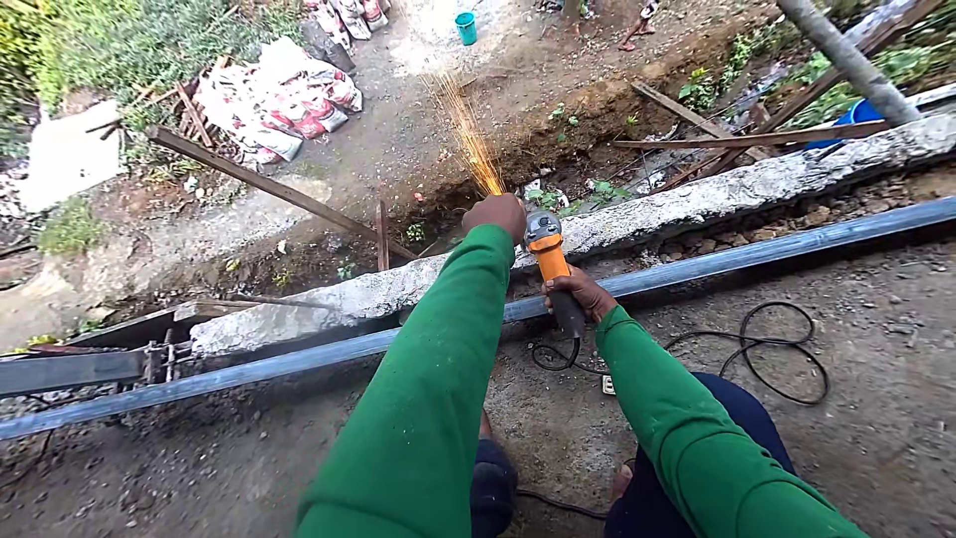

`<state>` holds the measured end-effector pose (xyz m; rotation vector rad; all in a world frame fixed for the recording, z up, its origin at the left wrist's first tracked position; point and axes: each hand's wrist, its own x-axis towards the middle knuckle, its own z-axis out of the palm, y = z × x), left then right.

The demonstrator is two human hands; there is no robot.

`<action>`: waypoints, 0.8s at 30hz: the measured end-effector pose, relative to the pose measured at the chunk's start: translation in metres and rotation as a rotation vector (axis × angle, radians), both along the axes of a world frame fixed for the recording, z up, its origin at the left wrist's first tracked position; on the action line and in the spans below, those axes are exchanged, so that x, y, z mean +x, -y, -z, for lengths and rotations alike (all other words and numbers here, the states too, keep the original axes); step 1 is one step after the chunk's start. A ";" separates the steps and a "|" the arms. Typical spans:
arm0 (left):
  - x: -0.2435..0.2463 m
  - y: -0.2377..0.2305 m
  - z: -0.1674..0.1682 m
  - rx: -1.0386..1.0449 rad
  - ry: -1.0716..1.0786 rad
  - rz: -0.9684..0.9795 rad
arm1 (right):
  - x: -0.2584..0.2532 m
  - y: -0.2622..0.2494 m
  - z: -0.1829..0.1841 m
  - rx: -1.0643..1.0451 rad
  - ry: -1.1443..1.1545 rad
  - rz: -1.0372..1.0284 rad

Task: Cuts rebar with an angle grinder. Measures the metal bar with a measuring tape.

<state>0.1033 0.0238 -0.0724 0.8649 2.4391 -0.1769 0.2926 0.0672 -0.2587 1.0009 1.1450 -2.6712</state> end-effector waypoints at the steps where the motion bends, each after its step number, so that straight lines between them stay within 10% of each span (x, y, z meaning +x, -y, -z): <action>1: 0.000 0.000 0.000 -0.002 0.001 0.001 | -0.001 0.000 -0.001 0.000 0.005 0.003; 24: 0.001 0.004 -0.001 0.002 -0.001 0.018 | -0.003 0.001 0.001 -0.001 0.002 0.006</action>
